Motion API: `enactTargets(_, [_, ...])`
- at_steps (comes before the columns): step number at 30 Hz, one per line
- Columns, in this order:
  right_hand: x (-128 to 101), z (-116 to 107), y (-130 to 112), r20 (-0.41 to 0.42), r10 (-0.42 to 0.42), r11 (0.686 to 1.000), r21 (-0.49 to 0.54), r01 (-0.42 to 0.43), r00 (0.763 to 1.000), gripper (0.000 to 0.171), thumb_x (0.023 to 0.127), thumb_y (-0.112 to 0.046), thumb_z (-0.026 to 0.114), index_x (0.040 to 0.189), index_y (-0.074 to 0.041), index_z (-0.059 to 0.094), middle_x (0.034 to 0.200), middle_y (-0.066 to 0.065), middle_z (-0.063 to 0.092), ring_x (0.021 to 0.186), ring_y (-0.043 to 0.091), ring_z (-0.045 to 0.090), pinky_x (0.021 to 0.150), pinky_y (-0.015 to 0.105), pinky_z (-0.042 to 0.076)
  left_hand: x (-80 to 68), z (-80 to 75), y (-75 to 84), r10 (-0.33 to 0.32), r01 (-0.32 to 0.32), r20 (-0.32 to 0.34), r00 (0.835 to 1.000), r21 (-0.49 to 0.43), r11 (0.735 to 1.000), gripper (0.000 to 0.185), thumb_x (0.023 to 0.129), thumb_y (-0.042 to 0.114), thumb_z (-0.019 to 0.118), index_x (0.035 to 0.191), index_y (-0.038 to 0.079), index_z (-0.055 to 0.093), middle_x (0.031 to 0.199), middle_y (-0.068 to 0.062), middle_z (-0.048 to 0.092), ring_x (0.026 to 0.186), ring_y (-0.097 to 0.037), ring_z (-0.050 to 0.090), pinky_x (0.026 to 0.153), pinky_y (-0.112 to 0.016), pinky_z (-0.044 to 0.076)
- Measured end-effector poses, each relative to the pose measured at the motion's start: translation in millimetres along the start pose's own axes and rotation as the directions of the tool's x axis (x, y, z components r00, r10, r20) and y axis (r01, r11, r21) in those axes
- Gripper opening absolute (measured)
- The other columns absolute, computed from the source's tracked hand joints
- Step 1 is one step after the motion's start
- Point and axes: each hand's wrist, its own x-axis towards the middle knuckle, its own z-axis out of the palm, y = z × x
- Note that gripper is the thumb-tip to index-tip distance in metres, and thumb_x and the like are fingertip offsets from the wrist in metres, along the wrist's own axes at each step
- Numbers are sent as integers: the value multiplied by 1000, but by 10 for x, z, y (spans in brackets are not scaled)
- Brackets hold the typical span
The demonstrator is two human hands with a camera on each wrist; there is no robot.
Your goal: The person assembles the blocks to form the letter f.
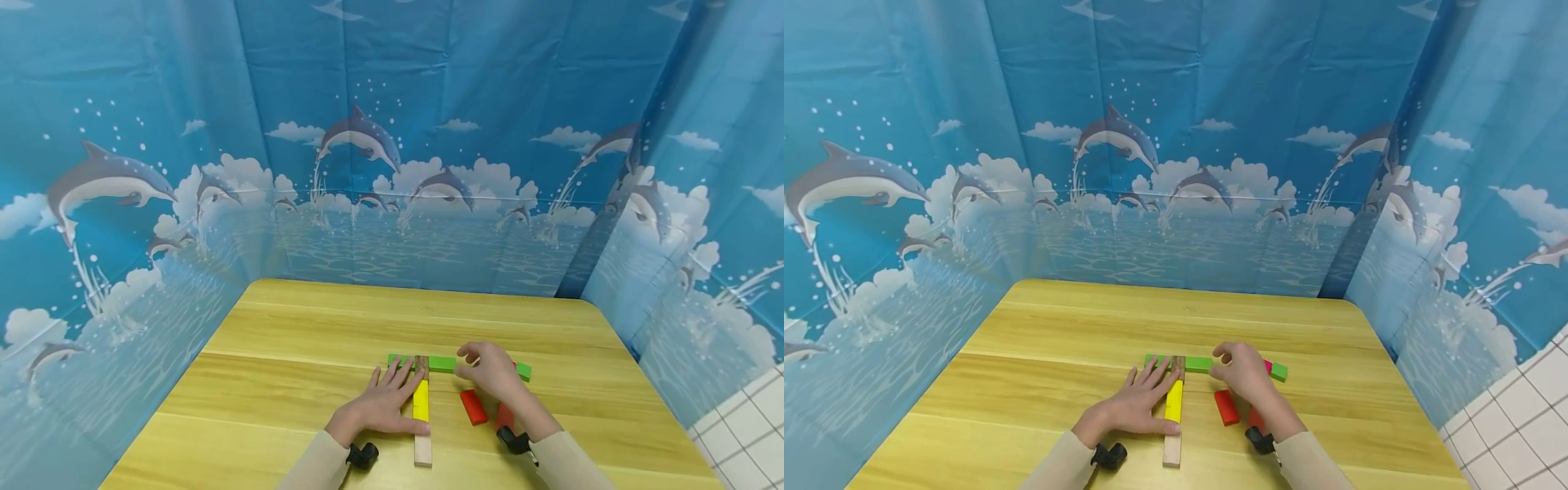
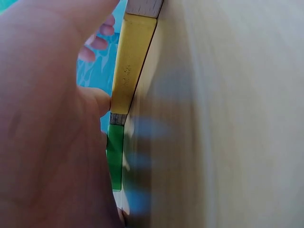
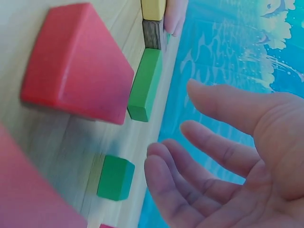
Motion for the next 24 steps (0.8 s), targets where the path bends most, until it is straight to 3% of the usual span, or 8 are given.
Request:
enactTargets(11, [-312, -82, 50, 97, 34, 995, 89, -43, 995, 37, 80, -14, 87, 115, -11, 75, 106, 6, 68, 87, 18, 63, 71, 34, 56, 2, -2, 17, -20, 20, 5, 1000, 2, 1000, 107, 84, 82, 52, 164, 28, 5, 169, -5, -8, 153, -30, -12, 115, -66, -1])
enactTargets(17, [-392, -76, 138, 176, 6, 989, 143, -32, 984, 43, 80, -13, 86, 121, -10, 73, 113, 5, 68, 93, 20, 65, 74, 34, 58, 1, 1, 12, -27, 27, 3, 1000, 4, 1000, 109, 82, 83, 52, 164, 30, 4, 169, -4, -8, 153, -29, -12, 115, -66, -1])
enactTargets(24, [-419, -43, 233, 222, -29, 996, 90, 9, 975, 51, 77, -26, 89, 124, -13, 73, 101, -1, 64, 85, 18, 57, 71, 31, 52, 7, 7, -3, -18, 18, -4, 1000, 14, 1000, 110, 82, 85, 52, 164, 30, 3, 169, -5, -7, 153, -31, -11, 115, -67, 2])
